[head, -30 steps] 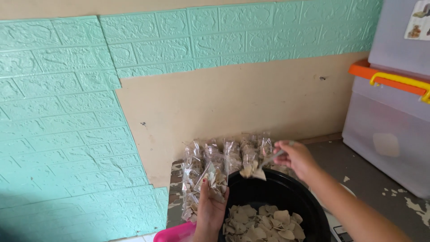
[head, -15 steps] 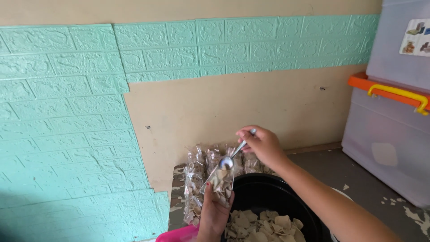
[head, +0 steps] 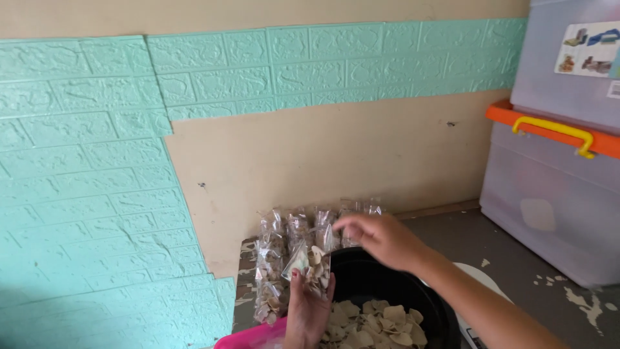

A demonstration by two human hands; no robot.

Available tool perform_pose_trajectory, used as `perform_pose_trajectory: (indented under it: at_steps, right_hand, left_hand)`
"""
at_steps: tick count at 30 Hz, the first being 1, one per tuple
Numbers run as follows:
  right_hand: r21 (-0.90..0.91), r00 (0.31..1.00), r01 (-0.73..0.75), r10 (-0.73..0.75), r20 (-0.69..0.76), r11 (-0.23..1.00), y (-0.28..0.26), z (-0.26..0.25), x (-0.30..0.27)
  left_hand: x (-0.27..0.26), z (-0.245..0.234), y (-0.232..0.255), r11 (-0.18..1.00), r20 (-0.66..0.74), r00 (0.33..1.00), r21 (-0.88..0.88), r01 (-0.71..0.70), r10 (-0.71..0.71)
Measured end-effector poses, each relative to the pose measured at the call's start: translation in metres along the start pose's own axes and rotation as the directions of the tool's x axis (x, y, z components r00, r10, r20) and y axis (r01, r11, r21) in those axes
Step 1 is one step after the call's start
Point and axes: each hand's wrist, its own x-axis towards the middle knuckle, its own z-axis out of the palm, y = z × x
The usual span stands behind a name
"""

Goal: Packaging small chips into plastic bags and weighing them on a digital scale.

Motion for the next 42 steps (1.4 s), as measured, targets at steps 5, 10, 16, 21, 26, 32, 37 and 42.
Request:
perform_pose_trajectory:
  at_steps: [5, 10, 16, 21, 26, 32, 37, 42]
  right_hand:
    - [-0.049, 0.975, 0.024, -0.012, 0.223, 0.999, -0.002, 0.006, -0.016]
    - [-0.050, 0.978, 0.029, -0.018, 0.207, 0.998, 0.005, 0.002, -0.023]
    - [-0.157, 0.982, -0.064, 0.090, 0.166, 0.986, 0.018, -0.019, -0.031]
    - [-0.306, 0.954, -0.203, 0.258, 0.152, 0.930, 0.032, -0.061, -0.057]
    - [-0.344, 0.829, -0.503, 0.555, 0.067, 0.793, 0.057, -0.099, -0.087]
    - [-0.298, 0.620, -0.762, 0.781, -0.078, 0.575, 0.126, -0.093, -0.119]
    - [-0.183, 0.555, -0.832, 0.786, -0.272, 0.524, 0.206, -0.052, -0.163]
    - [-0.026, 0.301, -0.953, 0.936, -0.185, 0.301, 0.217, -0.009, -0.210]
  left_hand:
    - [-0.008, 0.020, -0.013, 0.990, -0.094, 0.996, 0.143, 0.010, 0.004]
    - [-0.011, 0.028, -0.021, 0.992, -0.187, 0.981, 0.097, 0.079, -0.059]
    - [-0.005, 0.021, -0.013, 0.934, -0.128, 0.978, 0.299, 0.198, -0.166]
    - [0.011, -0.027, 0.003, 0.612, -0.076, 0.986, 0.790, -0.030, 0.148]
    - [0.018, -0.059, 0.004, -0.372, 0.046, 0.998, 0.926, -0.060, -0.048]
    - [0.019, -0.029, -0.009, -0.788, -0.301, 0.833, 0.571, -0.232, -0.464]
    - [0.025, -0.042, -0.008, -0.776, -0.315, 0.819, 0.589, -0.228, -0.480]
    - [0.026, -0.051, -0.008, -0.758, -0.266, 0.839, 0.607, -0.237, -0.475]
